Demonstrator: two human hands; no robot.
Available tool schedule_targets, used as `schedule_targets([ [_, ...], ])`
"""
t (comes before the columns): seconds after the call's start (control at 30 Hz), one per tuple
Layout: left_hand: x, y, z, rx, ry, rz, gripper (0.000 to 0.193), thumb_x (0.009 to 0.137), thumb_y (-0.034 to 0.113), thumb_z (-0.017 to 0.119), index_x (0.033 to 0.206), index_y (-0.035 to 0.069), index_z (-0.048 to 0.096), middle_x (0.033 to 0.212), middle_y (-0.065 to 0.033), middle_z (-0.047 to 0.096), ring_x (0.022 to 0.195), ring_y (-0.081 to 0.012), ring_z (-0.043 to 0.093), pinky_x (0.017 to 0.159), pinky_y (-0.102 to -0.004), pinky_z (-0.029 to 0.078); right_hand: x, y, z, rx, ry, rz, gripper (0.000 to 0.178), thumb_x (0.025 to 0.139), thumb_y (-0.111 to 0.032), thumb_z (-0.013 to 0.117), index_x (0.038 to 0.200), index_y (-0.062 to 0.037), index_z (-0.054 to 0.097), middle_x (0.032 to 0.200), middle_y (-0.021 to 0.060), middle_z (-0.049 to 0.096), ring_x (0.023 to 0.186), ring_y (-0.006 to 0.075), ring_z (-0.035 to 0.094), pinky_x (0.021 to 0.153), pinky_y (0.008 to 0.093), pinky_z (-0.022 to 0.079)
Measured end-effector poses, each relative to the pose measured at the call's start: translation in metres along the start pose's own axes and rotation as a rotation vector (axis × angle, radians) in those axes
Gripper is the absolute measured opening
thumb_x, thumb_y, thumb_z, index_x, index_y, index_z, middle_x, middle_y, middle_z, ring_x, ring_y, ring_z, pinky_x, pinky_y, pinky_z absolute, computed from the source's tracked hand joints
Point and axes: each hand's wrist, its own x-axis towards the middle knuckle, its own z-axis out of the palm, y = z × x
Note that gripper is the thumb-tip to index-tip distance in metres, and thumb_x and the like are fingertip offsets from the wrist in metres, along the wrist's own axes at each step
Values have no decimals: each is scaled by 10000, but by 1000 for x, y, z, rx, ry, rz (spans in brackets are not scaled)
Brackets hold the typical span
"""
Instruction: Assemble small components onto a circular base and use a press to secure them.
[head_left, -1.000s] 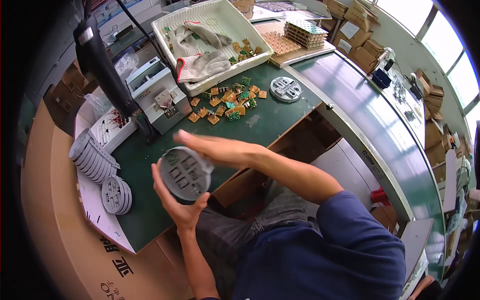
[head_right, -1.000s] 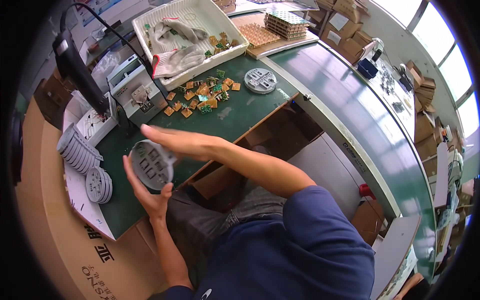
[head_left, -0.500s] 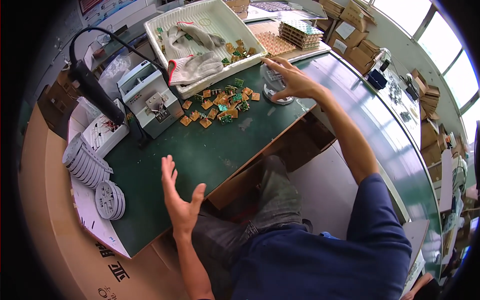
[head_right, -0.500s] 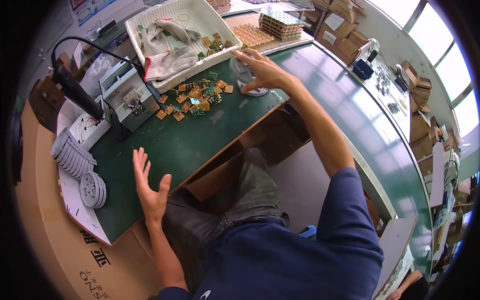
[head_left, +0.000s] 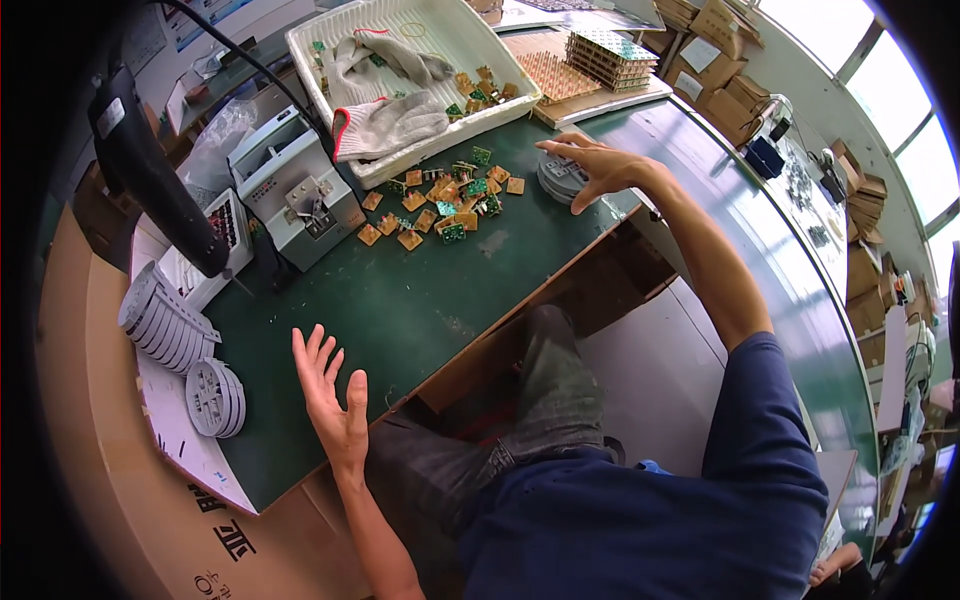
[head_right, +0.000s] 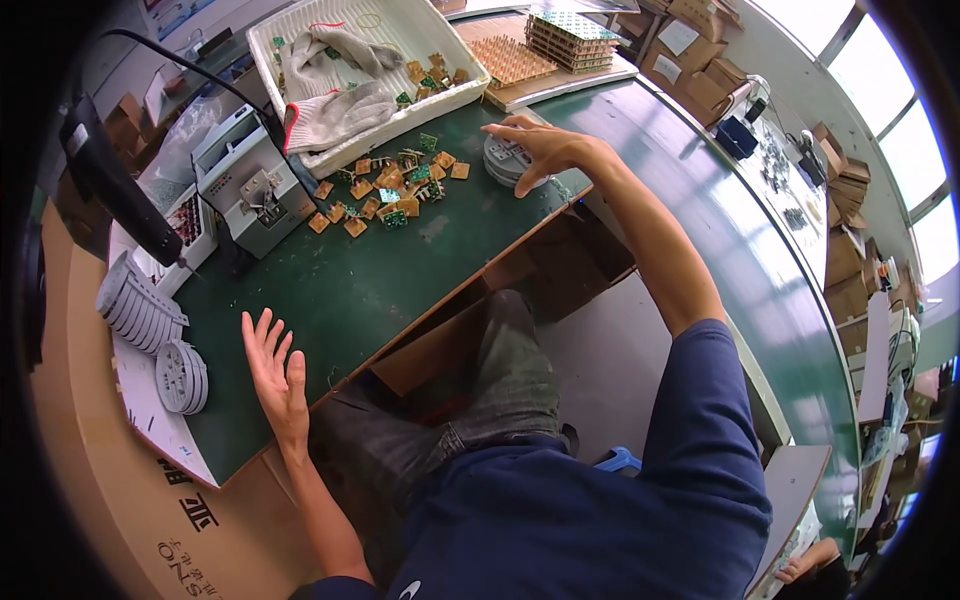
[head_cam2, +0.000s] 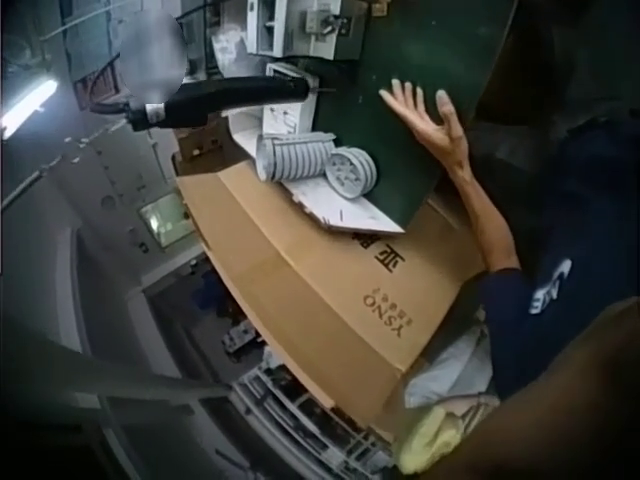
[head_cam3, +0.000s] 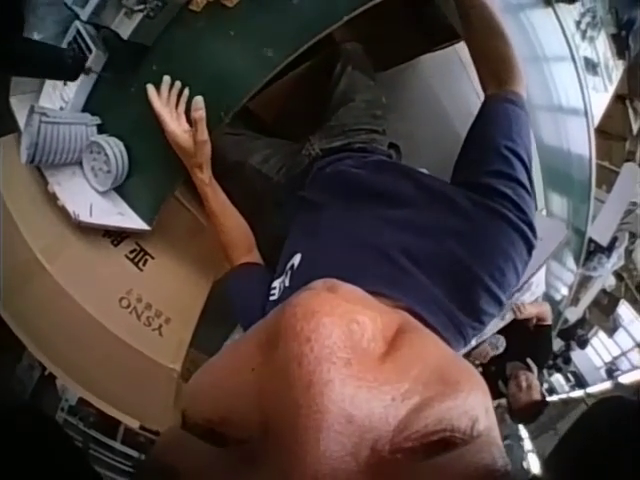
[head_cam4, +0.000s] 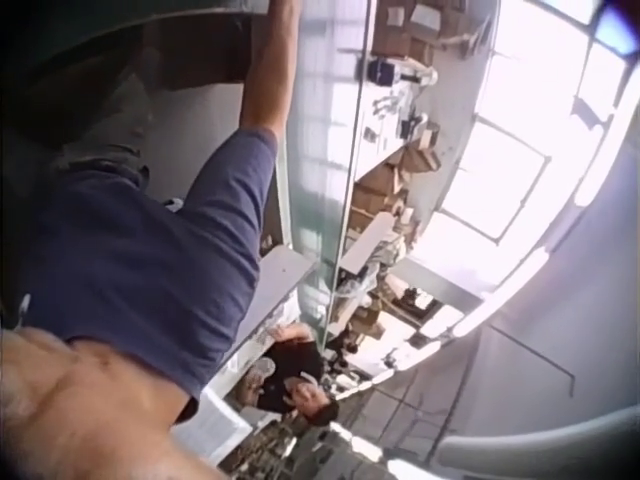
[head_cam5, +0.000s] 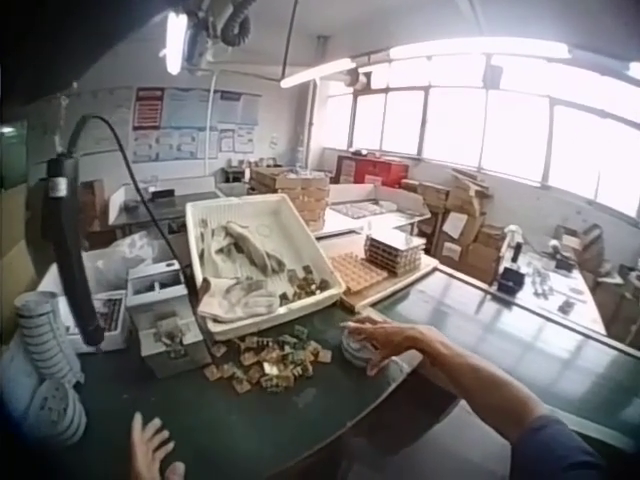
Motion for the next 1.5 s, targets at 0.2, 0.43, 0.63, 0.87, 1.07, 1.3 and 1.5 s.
schedule_targets([
  [0.2,0,0,1,-35,6,11,844,970,211,671,1631,-5,192,1577,-234,412,1399,-360,483,1172,-471,393,-1,8,5,-36,42,-37,1144,638,-334,925,1605,-269,317,1581,167,347,1431,420,401,1214,491,359],
  [0.43,-21,7,-87,468,399,302,641,995,119,636,1561,-26,371,1514,-233,489,1376,-360,508,1146,-461,415,-60,72,-17,26,371,219,1055,705,-290,869,1604,-169,329,1508,232,426,1392,393,446,1193,442,389],
  [0.63,-15,3,-155,1136,452,205,361,1008,151,662,1333,2,619,1360,-186,621,1279,-339,576,1061,-434,466,-167,209,-3,-37,298,559,1171,674,-435,862,1636,-115,275,1547,306,391,1394,438,457,1212,457,354],
  [0.87,-21,-2,-164,1002,455,12,198,1005,169,674,1125,18,720,1152,-139,713,1122,-304,644,979,-405,496,-114,129,-20,-361,435,489,968,796,-429,856,1565,-62,397,1513,238,486,1353,374,523,1138,458,417],
  [1.07,-18,-1,-182,1053,483,66,164,990,158,692,1062,20,740,1058,-111,712,1083,-300,639,951,-406,500,-12,-123,31,340,452,-120,254,958,-118,721,1212,-109,718,1001,66,716,893,163,672,801,333,565],
  [1.3,-14,58,-105,973,424,284,91,909,94,761,991,55,756,1002,-77,700,1039,-297,642,939,-416,503,30,-160,93,61,585,-359,252,871,-91,785,1105,-79,696,938,121,648,843,309,648,758,399,532],
  [1.5,-9,29,-14,776,153,422,124,808,84,819,914,91,754,930,-59,698,1039,-294,660,937,-415,513,25,-163,102,49,641,-402,290,860,-81,796,1121,-68,671,935,111,656,861,286,660,758,397,532],
])
